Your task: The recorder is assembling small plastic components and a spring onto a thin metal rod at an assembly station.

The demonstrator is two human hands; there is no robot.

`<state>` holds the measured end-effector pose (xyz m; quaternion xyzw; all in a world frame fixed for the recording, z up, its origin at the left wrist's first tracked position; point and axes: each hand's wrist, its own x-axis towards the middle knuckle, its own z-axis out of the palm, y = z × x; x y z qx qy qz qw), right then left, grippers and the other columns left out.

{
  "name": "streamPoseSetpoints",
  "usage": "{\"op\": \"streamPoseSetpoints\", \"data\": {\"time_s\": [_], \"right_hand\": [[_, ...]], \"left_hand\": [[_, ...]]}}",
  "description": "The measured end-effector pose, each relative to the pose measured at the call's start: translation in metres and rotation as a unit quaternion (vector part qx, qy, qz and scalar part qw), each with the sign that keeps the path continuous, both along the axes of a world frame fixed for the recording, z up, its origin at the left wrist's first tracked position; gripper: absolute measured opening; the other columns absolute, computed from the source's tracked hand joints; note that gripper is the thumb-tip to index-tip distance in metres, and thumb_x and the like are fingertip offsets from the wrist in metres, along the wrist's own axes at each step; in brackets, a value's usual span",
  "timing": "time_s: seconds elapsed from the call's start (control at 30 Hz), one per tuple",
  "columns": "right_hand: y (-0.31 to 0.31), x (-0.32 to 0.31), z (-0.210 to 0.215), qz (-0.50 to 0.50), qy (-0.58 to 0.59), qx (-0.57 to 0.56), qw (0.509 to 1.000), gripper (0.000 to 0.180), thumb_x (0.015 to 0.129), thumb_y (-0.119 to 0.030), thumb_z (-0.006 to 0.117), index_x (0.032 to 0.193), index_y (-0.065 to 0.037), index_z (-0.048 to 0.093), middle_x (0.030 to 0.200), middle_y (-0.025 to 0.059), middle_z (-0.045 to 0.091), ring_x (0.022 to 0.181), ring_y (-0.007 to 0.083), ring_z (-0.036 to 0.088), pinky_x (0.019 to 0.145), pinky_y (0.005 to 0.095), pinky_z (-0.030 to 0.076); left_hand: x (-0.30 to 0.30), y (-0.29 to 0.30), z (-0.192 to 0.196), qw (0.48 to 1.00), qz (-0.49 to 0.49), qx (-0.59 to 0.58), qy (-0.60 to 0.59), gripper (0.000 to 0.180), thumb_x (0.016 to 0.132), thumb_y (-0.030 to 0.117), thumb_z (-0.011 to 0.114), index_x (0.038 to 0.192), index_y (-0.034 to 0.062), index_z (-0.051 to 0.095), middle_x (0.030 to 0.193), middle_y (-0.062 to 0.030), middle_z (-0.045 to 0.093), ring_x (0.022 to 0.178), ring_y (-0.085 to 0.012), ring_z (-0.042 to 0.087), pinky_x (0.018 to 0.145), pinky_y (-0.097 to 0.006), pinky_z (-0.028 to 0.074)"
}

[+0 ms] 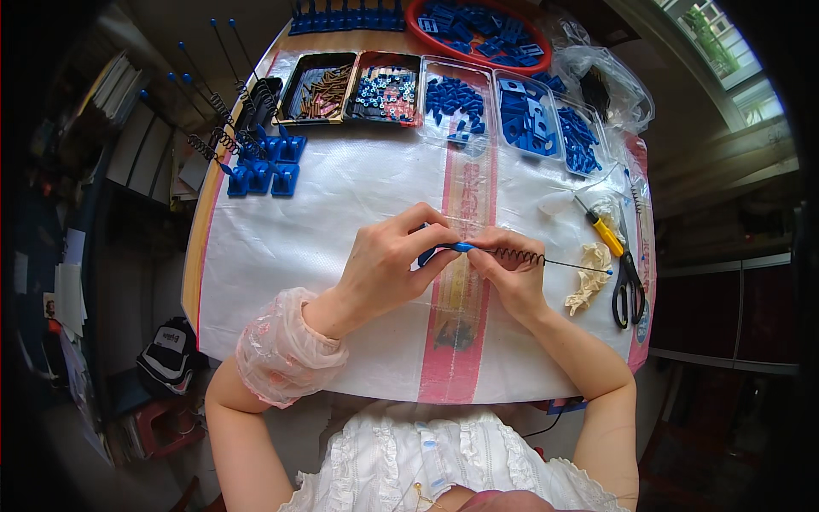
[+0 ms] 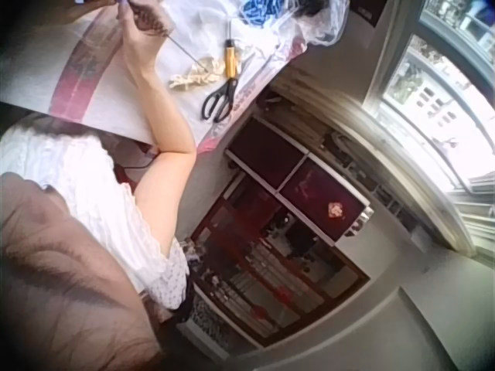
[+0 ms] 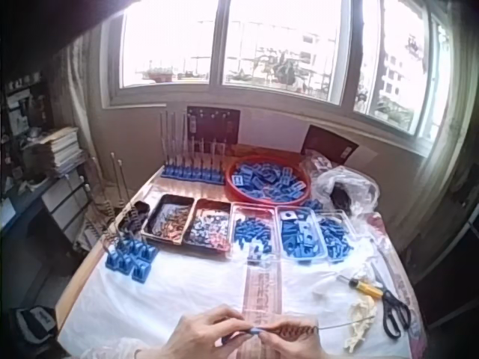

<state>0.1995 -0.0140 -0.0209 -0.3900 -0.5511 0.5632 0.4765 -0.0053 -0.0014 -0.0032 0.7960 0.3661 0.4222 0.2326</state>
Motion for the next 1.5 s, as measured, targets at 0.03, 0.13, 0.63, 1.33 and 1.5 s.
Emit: {"op": "streamPoseSetpoints", "data": {"time_s": [0.03, 0.13, 0.63, 1.33, 1.5], "right_hand": [[0.0, 0.0002, -0.0005, 0.001, 0.001, -0.002, 1.0, 0.01, 0.086, 0.003, 0.067, 0.096, 0.003, 0.07, 0.083, 0.0025, 0.063, 0.077, 0.0063, 0.056, 0.063, 0.0188, 0.043], [0.0002, 0.0013, -0.0017, 0.008, 0.004, -0.004, 1.0, 0.009, 0.085, 0.003, 0.067, 0.094, 0.003, 0.07, 0.083, 0.0024, 0.063, 0.076, 0.006, 0.056, 0.063, 0.0186, 0.042], [-0.0006, -0.0024, 0.0038, -0.035, -0.03, -0.031, 0.998, 0.006, 0.085, -0.002, 0.071, 0.09, 0.0, 0.068, 0.079, -0.0001, 0.065, 0.07, 0.0036, 0.059, 0.06, 0.0173, 0.045], [-0.0025, -0.0046, 0.0063, -0.035, -0.015, -0.032, 0.999, 0.01, 0.085, 0.0, 0.07, 0.095, 0.001, 0.068, 0.085, 0.0015, 0.067, 0.076, 0.0045, 0.06, 0.065, 0.0176, 0.048], [-0.0019, -0.0021, 0.0057, -0.029, -0.015, -0.043, 0.999, 0.01, 0.087, -0.002, 0.068, 0.097, 0.0, 0.068, 0.084, 0.0014, 0.067, 0.076, 0.005, 0.062, 0.065, 0.018, 0.049]], "left_hand": [[0.0002, 0.0002, -0.0005, 1.0, 0.0, 0.001, 0.0, 0.017, 0.078, 0.004, 0.074, 0.094, 0.0068, 0.069, 0.087, -0.0046, 0.063, 0.064, -0.0156, 0.065, 0.053, -0.025, 0.053], [-0.0001, -0.0002, -0.0012, 1.0, -0.003, -0.01, 0.001, 0.016, 0.078, 0.004, 0.074, 0.094, 0.0067, 0.069, 0.087, -0.0049, 0.063, 0.066, -0.0164, 0.066, 0.054, -0.026, 0.053], [0.0018, 0.0, 0.0003, 0.998, -0.019, -0.052, -0.022, 0.019, 0.081, 0.001, 0.07, 0.099, 0.0066, 0.068, 0.084, -0.0067, 0.062, 0.067, -0.0189, 0.062, 0.058, -0.029, 0.049], [0.0026, 0.0001, -0.0012, 0.989, -0.034, -0.127, -0.072, 0.016, 0.083, 0.0, 0.068, 0.099, 0.0013, 0.065, 0.083, -0.0071, 0.063, 0.067, -0.0151, 0.06, 0.059, -0.026, 0.046], [0.0041, -0.0005, -0.0056, 0.982, -0.041, -0.154, -0.104, 0.018, 0.083, 0.001, 0.069, 0.1, 0.0004, 0.064, 0.084, -0.007, 0.064, 0.068, -0.0145, 0.06, 0.06, -0.025, 0.046]]}}
